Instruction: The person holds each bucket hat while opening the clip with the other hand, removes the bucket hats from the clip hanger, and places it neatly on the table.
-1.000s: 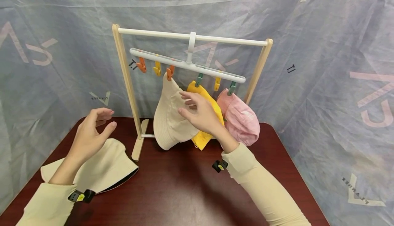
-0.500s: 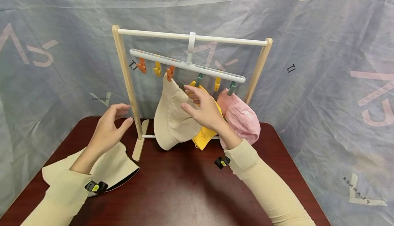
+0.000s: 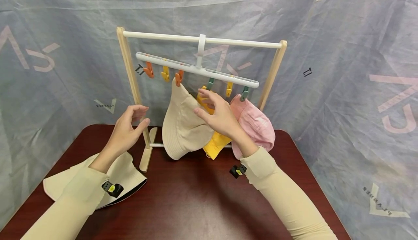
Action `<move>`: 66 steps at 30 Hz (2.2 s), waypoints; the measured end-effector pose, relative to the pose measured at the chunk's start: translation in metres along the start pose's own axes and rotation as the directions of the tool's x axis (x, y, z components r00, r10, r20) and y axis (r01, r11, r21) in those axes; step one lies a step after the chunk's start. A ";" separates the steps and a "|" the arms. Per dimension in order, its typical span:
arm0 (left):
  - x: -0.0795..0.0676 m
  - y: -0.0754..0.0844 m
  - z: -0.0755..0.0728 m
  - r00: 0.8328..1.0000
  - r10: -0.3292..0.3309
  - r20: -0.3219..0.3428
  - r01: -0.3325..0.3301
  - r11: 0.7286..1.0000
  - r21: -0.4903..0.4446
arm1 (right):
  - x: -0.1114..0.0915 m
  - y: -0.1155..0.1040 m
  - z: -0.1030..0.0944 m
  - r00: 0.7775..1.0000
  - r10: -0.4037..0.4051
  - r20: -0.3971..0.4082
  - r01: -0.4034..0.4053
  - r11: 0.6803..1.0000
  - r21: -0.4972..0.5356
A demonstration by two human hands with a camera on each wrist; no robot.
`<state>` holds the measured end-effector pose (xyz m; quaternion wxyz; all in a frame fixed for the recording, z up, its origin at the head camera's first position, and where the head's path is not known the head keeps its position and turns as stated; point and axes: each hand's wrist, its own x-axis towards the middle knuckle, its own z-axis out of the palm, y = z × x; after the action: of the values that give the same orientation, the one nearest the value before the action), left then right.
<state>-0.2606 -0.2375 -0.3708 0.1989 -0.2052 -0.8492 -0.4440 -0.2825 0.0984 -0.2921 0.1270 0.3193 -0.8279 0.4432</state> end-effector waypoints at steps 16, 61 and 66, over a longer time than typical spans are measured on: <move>0.042 0.006 0.024 0.999 0.000 -0.036 -0.004 0.993 -0.119 | 0.002 -0.001 -0.002 1.000 0.007 0.000 -0.007 1.000 0.020; 0.101 0.008 0.052 0.994 -0.105 -0.042 0.094 0.973 -0.209 | 0.009 -0.004 -0.005 0.999 0.048 0.024 -0.048 0.999 -0.001; 0.106 0.005 0.056 0.993 -0.116 -0.037 0.105 0.967 -0.231 | 0.009 -0.004 -0.006 0.999 0.045 0.018 -0.045 0.999 0.002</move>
<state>-0.3553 -0.1698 -0.3413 0.1700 -0.1678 -0.7975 -0.5540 -0.2873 0.0982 -0.2821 0.1093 0.3047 -0.8355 0.4440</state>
